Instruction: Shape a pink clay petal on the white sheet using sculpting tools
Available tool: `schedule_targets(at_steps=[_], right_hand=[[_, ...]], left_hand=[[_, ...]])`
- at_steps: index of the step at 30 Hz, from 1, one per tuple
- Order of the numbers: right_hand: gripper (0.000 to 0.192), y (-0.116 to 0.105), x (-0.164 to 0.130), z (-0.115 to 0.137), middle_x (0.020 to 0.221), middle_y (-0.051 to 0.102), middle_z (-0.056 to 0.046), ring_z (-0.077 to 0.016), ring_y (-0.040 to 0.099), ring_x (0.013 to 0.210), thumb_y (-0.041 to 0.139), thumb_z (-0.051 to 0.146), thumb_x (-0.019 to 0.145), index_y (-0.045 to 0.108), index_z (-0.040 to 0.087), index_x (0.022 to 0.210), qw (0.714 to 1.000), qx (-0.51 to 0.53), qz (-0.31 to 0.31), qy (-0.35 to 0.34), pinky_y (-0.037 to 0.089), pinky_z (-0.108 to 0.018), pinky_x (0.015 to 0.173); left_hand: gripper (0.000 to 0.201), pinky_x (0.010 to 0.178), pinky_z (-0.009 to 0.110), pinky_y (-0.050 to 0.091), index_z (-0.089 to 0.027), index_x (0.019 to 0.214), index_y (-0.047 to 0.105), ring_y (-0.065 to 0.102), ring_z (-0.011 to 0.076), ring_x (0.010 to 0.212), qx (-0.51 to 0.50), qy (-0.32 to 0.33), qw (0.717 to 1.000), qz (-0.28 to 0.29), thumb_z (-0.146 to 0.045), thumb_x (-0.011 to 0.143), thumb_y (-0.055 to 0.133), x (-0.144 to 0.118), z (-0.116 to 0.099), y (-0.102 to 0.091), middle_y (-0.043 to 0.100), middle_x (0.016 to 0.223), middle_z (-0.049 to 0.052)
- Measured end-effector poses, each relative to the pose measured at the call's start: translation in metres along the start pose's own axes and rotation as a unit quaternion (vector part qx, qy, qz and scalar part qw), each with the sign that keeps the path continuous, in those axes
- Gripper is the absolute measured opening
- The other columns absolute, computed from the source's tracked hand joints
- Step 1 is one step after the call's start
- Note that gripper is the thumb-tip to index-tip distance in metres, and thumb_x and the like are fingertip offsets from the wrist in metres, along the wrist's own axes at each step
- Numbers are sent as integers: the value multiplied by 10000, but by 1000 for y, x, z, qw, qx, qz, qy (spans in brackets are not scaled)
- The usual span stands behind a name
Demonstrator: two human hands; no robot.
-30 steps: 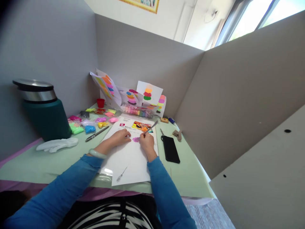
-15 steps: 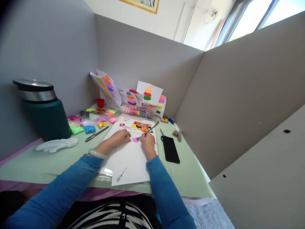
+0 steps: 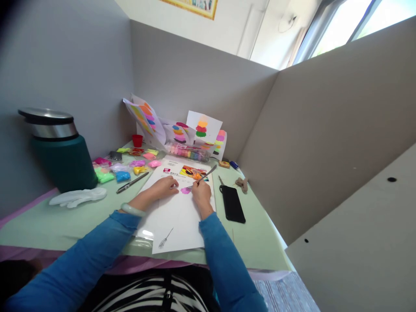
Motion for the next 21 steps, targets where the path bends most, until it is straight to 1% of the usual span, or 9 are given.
schedule_targets(at_steps=[6,9,11,14,18,21], right_hand=[[273,-9,2,-14,908,707,-115,-216,643,839,440,254,853,671,150,956,999,-15,-16,40,409,-252,667],[286,-9,2,-10,878,709,-98,-198,642,814,424,267,865,668,153,962,999,9,-21,27,414,-237,666],[297,-4,1,-3,860,709,-86,-187,640,798,420,290,874,669,157,966,1000,20,-14,5,414,-228,662],[295,4,0,7,862,708,-85,-190,638,808,436,314,873,675,161,953,1000,8,4,-20,411,-231,669],[295,2,1,2,897,705,-113,-206,641,831,439,272,862,672,145,992,1000,-19,-6,1,411,-244,678],[297,-1,2,-4,895,707,-106,-203,643,835,431,260,861,670,149,997,1000,-6,-10,13,411,-241,678]], left_hand=[[307,796,285,463,-177,1008,688,621,224,889,3,4,1000,1,-330,779,554,1,1,2,647,979,93],[307,792,283,462,-179,1004,688,622,223,885,3,6,1000,-2,-334,776,554,2,2,3,647,974,92],[307,786,281,462,-182,1002,688,623,219,878,4,6,1000,-3,-337,775,553,2,2,3,648,970,89],[306,780,282,462,-184,999,688,623,218,871,3,3,1000,-2,-338,774,550,2,3,4,647,972,88],[315,781,290,460,-176,1006,685,620,222,870,2,5,1000,-4,-339,777,543,2,3,4,646,968,90],[318,786,288,457,-172,1010,686,619,223,880,3,5,1000,-5,-335,774,549,2,3,4,644,971,91]])
Point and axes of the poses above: each hand's wrist, its own x-axis towards the middle knuckle, its own y-axis out of the palm, z = x × y, the point moved 8 cm from there along x, towards the middle knuckle
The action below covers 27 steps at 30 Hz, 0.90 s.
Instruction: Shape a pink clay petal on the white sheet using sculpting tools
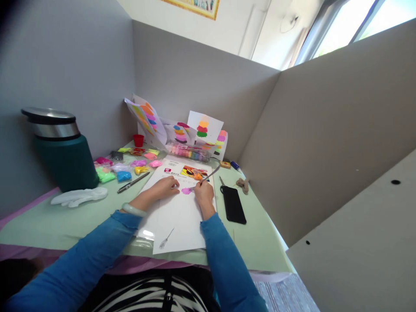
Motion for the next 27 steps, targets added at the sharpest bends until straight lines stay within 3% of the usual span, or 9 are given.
schedule_targets(at_steps=[7,23,27], right_hand=[[313,8,-2,10,921,706,-107,-204,644,844,426,308,875,663,150,1006,1000,-6,23,-14,411,-242,678],[290,-1,0,-2,932,706,-133,-222,645,858,437,252,853,671,141,984,1000,-18,-2,14,411,-254,670],[268,-7,2,-6,808,708,-98,-209,645,781,442,287,857,664,150,921,998,60,-30,-5,417,-254,653]], left_hand=[[313,779,284,453,-174,1005,688,618,218,864,-3,-1,1000,3,-329,769,553,0,0,0,641,961,89],[305,791,283,455,-172,997,693,620,223,873,-17,-4,1000,-1,-324,762,569,-1,-1,-1,645,961,94],[309,790,290,460,-171,996,697,623,228,868,-18,-3,1000,2,-327,761,571,0,1,1,645,967,98]])
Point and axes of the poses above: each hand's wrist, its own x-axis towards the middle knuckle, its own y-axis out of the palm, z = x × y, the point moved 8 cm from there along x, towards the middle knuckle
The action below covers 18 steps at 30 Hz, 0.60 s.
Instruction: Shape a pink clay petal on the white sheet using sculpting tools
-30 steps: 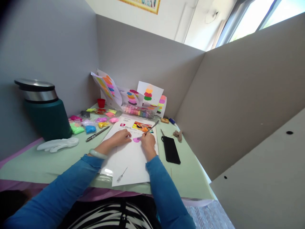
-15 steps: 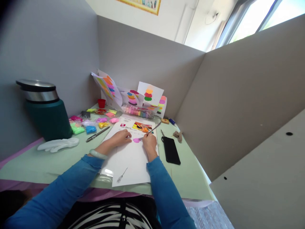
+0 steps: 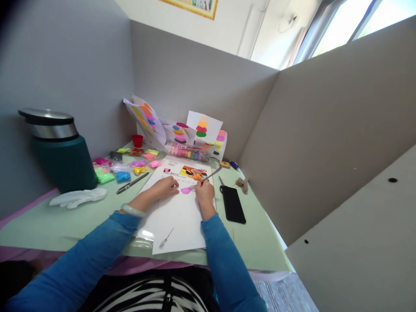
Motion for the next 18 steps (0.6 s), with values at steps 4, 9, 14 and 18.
schedule_targets(at_steps=[4,9,14,18], right_hand=[[297,2,-3,14,642,667,-29,-177,620,638,459,395,866,649,166,871,984,153,9,-86,425,-250,622],[262,9,-21,46,653,646,-14,-166,609,652,490,381,858,650,179,814,949,229,85,-199,447,-259,652],[200,16,-37,67,729,659,-10,-161,597,670,541,330,830,633,184,930,929,220,144,-260,443,-262,661],[251,13,-23,52,700,643,-6,-151,580,641,440,349,892,615,179,953,948,202,130,-207,436,-249,642]], left_hand=[[299,804,286,452,-167,1012,693,614,211,871,-35,4,999,-23,-269,774,544,-1,-4,-10,655,991,94],[417,693,262,456,-167,1123,647,592,167,754,-209,20,977,-33,-339,750,575,-2,-20,-26,680,990,58],[341,632,235,435,-113,981,668,586,159,719,-334,74,939,22,-253,680,588,-2,-34,-21,682,847,45],[298,512,220,382,-111,947,650,505,109,505,-364,28,931,34,-244,691,578,-3,-25,-18,577,570,-24]])
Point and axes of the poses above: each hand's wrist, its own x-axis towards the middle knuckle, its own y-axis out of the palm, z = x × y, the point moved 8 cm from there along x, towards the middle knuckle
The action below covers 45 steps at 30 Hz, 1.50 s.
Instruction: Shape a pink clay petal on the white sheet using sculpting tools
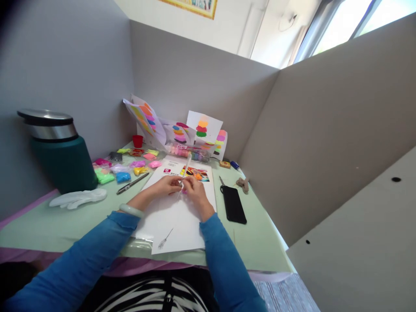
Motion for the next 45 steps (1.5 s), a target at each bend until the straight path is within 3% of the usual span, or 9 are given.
schedule_targets(at_steps=[3,6,9,13,17,25,29,38,45], right_hand=[[287,-21,2,-23,934,666,-23,-148,599,862,358,207,901,614,202,1031,987,-127,-56,83,426,-236,759],[332,-20,3,-37,1146,612,-28,-166,543,1061,451,104,807,638,233,1049,954,-270,5,129,394,-234,837],[301,-12,2,-37,1134,615,-41,-184,538,1072,487,100,781,661,233,988,935,-324,58,131,389,-242,828],[261,-12,-2,-39,1060,644,-55,-191,589,942,500,120,761,658,216,946,930,-322,81,161,403,-254,753],[254,-15,-4,-43,1018,653,-53,-170,590,906,526,150,748,656,200,960,944,-278,116,138,401,-233,754],[216,-20,-5,-48,934,673,-24,-146,585,829,565,134,718,665,199,897,942,-255,112,185,390,-212,689],[177,-22,-4,-46,905,689,-27,-159,600,824,552,128,711,685,202,802,939,-262,76,209,381,-218,648],[181,-18,-5,-41,909,705,-50,-187,626,820,553,196,726,702,219,827,930,-282,46,232,382,-232,607],[202,-14,-5,-37,951,704,-56,-201,632,877,544,212,736,688,224,877,924,-301,55,231,397,-240,634]], left_hand=[[208,460,209,356,-123,889,629,462,94,421,-22,-51,998,-38,-211,708,574,-1,8,-8,491,462,-59],[169,445,198,376,-123,882,602,485,89,414,-77,-88,990,-84,-154,716,582,-2,16,-15,502,464,-53],[170,427,187,380,-114,894,605,492,83,403,-95,-117,980,-131,-129,726,583,-2,25,-22,505,461,-50],[254,423,186,376,-102,978,647,493,91,392,-41,-157,975,-151,-146,738,575,-3,36,-26,511,438,-45],[262,453,198,410,-99,979,682,517,100,410,-6,-199,972,-121,-161,747,576,-4,45,-21,536,448,-29],[249,483,203,462,-91,970,667,593,117,466,-32,-214,967,-132,-238,787,585,-3,52,-20,628,543,17],[252,488,200,468,-86,977,665,629,134,510,-51,-191,971,-135,-223,785,575,2,45,-18,657,573,34],[245,516,199,475,-117,964,688,649,141,530,12,-174,978,-116,-256,799,574,12,36,2,693,610,30],[220,671,231,474,-164,890,747,672,189,743,167,-162,963,-138,-241,761,586,11,23,-1,723,691,42]])
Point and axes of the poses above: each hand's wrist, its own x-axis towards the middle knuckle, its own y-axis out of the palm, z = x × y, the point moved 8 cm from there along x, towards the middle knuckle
